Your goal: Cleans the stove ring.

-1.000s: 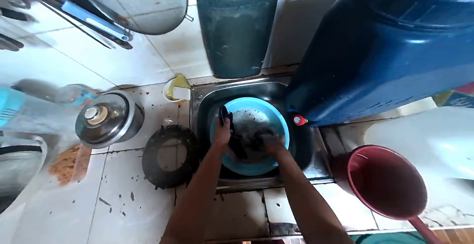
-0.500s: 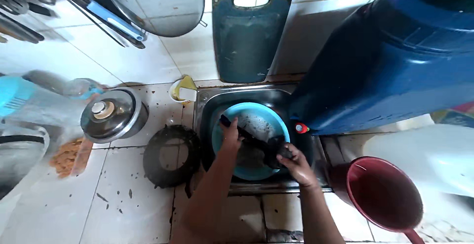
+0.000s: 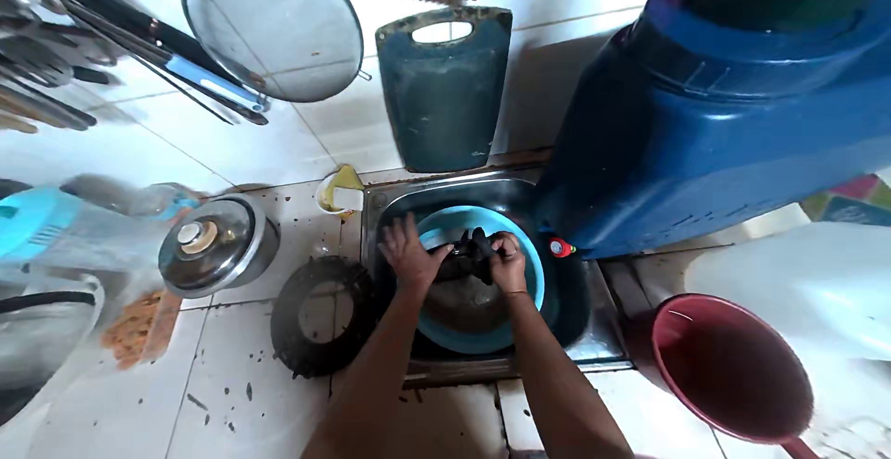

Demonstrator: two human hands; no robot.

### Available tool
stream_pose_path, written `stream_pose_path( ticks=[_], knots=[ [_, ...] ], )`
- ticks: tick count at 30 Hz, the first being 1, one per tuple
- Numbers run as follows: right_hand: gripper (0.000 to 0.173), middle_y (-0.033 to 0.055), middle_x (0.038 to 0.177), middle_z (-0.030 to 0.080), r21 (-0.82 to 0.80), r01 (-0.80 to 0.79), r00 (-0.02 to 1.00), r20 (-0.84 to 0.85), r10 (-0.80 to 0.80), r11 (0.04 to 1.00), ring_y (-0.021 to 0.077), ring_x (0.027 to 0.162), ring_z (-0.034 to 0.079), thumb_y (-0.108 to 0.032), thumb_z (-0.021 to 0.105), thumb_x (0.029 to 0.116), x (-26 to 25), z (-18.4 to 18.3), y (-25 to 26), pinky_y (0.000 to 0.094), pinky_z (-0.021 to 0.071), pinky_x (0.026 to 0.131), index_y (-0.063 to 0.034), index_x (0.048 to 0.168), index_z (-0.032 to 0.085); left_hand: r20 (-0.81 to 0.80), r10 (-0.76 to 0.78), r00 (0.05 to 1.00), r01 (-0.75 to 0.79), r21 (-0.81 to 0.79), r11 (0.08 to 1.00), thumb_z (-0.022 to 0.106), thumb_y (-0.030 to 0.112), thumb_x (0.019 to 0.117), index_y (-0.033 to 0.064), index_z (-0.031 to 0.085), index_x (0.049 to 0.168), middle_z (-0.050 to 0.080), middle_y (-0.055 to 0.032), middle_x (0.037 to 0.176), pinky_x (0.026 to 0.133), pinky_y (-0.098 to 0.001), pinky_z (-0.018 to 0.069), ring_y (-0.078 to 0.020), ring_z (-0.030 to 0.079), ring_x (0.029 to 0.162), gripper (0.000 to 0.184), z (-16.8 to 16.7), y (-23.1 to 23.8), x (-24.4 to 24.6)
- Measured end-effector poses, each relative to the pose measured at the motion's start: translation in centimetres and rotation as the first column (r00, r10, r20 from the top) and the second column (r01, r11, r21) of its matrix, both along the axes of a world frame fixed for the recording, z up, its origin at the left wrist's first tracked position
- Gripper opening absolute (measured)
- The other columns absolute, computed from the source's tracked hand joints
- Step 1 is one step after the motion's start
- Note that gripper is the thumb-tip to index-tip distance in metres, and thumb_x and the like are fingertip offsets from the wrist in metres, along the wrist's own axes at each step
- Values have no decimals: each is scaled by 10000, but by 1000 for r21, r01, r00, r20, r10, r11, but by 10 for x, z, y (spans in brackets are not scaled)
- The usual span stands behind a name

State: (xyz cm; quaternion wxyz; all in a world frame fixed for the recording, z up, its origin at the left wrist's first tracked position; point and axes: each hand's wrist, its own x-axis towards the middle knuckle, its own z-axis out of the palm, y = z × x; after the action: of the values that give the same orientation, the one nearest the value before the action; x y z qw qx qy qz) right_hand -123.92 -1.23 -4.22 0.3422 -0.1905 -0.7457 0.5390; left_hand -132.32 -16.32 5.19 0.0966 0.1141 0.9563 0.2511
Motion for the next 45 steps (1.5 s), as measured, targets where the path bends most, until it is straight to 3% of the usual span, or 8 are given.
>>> stream_pose_path(
  ticks=[3, 9, 18, 22, 26, 35, 41, 45],
  knots=[
    [78, 133, 1026, 678, -297, -35, 999, -35, 26, 954, 99, 1016, 637, 78, 530, 866, 13, 6, 6, 265, 532, 890, 70, 856, 606, 318, -362, 877, 420, -137, 897, 432, 339, 1111, -56, 623, 1270, 647, -274, 1261, 1075, -551, 443, -399, 607, 1244, 467, 14, -3, -15],
    [58, 315, 1315, 517, -115, 117, 961, 262, -83, 986, 354, 1283, 482, 96, 569, 777, 50, 24, 14, 423, 423, 1058, 111, 825, 598, 270, -95, 958, 106, -27, 994, 377, 226, 1126, -120, 605, 1266, 643, -307, 1246, 1084, -504, 450, -399, 619, 1226, 438, 5, -19, -9],
    [513, 253, 1422, 576, -133, -587, -81, 991, 106, 799, 465, 1350, 512, -152, 550, 1022, 21, -16, -41, 675, 329, 1120, -117, 1524, 453, 171, -68, 983, 65, 26, 998, 394, 186, 1113, -89, 618, 1262, 647, -263, 1267, 1066, -472, 478, -357, 635, 1213, 384, -10, -10, 12],
    [422, 238, 1393, 587, -462, -283, 397, 741, 541, 841, 319, 1291, 571, -177, 597, 1045, 18, 3, -14, 483, 436, 1109, 40, 1402, 543, 152, -40, 988, 26, 96, 995, 402, 154, 1107, -122, 608, 1252, 646, -293, 1238, 1059, -474, 479, -376, 638, 1192, 374, -11, -13, 12],
    [352, 100, 1072, 681, -940, -16, 921, 119, 370, 341, 165, 904, 682, -228, 299, 1135, 20, 18, -42, 356, 585, 780, -29, 1352, 491, 256, 5, 967, -25, 76, 997, 362, 233, 1127, -105, 579, 1283, 650, -291, 1210, 1037, -502, 487, -381, 646, 1168, 431, -13, -9, 16],
    [365, 69, 878, 600, -994, 45, 992, 57, -112, -103, 165, 745, 619, -383, 317, 1124, -48, 32, -67, 351, 558, 672, -80, 1166, 514, 201, -105, 974, 118, -55, 992, 425, 252, 1112, -93, 602, 1311, 619, -288, 1320, 1060, -502, 487, -399, 627, 1228, 437, -8, 3, 33],
    [477, 204, 1287, 621, -881, 81, 967, 182, 178, 466, 207, 1108, 656, -189, 432, 1113, -16, 36, -107, 381, 546, 975, 27, 1524, 326, 93, -35, 995, 42, -77, 996, 419, 231, 1112, -89, 626, 1280, 638, -272, 1301, 1040, -499, 502, -394, 639, 1213, 416, -15, 1, 24],
    [321, 129, 1032, 620, -944, 219, 967, 244, 75, 247, 182, 846, 626, -234, 432, 1114, -27, 37, -81, 362, 555, 751, -17, 1345, 485, 40, -49, 998, 49, 0, 999, 440, 183, 1099, -127, 628, 1248, 648, -307, 1254, 999, -529, 527, -428, 665, 1151, 392, -34, -13, 38]
  ],
)
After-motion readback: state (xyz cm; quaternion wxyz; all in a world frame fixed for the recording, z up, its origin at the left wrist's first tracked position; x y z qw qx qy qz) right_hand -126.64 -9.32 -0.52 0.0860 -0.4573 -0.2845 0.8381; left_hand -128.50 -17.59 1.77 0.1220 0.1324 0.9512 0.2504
